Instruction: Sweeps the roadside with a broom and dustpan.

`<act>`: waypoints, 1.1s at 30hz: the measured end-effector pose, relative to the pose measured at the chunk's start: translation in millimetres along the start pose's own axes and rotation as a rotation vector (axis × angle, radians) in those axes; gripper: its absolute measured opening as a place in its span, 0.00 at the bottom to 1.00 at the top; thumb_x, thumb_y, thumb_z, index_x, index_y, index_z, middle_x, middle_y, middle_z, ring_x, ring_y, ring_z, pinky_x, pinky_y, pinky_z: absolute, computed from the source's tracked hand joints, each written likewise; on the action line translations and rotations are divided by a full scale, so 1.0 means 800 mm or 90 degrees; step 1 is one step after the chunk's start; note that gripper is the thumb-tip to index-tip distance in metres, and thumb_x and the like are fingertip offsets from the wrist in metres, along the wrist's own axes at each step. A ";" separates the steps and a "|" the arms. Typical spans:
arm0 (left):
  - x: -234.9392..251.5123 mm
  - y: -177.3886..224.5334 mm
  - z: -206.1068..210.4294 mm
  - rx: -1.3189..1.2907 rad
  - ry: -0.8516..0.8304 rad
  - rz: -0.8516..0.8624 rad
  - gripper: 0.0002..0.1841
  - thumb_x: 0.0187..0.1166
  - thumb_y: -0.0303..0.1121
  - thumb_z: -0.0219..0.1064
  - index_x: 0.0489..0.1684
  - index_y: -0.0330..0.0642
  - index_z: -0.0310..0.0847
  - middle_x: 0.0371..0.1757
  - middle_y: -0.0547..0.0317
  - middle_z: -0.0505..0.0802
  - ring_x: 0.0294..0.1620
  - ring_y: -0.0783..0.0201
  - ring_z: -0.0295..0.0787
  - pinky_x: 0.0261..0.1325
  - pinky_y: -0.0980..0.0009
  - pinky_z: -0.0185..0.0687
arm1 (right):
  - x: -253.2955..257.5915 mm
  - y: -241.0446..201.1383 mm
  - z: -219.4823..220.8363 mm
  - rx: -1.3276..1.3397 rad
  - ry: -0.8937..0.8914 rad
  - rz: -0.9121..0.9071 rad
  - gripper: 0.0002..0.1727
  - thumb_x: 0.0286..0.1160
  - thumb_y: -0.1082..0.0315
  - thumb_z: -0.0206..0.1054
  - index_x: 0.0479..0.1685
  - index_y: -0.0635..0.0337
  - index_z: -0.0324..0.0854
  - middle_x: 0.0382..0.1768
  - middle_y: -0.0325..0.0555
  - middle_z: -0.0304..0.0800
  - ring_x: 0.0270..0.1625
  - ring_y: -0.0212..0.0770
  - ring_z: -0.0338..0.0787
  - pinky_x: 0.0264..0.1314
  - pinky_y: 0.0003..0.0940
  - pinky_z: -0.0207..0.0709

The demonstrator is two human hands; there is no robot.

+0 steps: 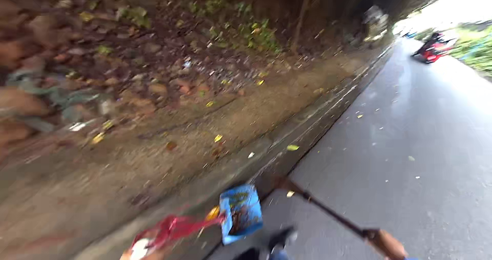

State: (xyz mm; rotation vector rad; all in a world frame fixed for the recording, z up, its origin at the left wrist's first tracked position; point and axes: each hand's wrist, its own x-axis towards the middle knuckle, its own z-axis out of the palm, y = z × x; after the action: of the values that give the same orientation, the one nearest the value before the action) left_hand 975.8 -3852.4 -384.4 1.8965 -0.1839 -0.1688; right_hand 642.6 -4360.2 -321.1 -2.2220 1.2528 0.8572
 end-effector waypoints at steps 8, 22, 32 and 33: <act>-0.109 -0.055 -0.171 0.259 0.326 -0.183 0.24 0.58 0.20 0.78 0.54 0.16 0.81 0.53 0.23 0.90 0.56 0.37 0.89 0.66 0.40 0.78 | 0.067 -0.235 0.153 -0.238 -0.069 0.019 0.23 0.86 0.59 0.58 0.76 0.57 0.80 0.71 0.67 0.85 0.74 0.68 0.84 0.71 0.72 0.75; -0.035 -0.115 -0.262 0.335 0.324 -0.524 0.27 0.70 0.29 0.78 0.67 0.22 0.78 0.68 0.21 0.84 0.75 0.27 0.77 0.78 0.30 0.64 | -0.053 -0.308 0.089 -0.333 -0.233 -0.206 0.28 0.88 0.56 0.61 0.88 0.43 0.72 0.71 0.61 0.88 0.73 0.69 0.85 0.73 0.75 0.70; 0.018 -0.123 -0.250 0.363 0.301 -0.568 0.23 0.70 0.31 0.78 0.60 0.24 0.83 0.62 0.21 0.87 0.69 0.24 0.81 0.71 0.24 0.67 | 0.032 -0.446 0.206 -0.543 -0.273 -0.288 0.31 0.91 0.59 0.54 0.94 0.42 0.61 0.80 0.57 0.79 0.77 0.62 0.83 0.74 0.67 0.76; 0.023 -0.122 -0.252 0.358 0.307 -0.571 0.23 0.70 0.31 0.78 0.59 0.25 0.83 0.61 0.22 0.88 0.69 0.25 0.82 0.71 0.24 0.68 | 0.032 -0.447 0.187 -0.534 -0.283 -0.308 0.31 0.91 0.58 0.55 0.93 0.41 0.62 0.80 0.57 0.80 0.77 0.62 0.83 0.75 0.67 0.75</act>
State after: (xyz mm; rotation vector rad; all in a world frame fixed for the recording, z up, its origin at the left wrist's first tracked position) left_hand 1040.0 -3638.6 -411.4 2.3909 1.0581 -0.2687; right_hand 919.6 -4104.7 -417.1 -2.5200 0.1029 1.7422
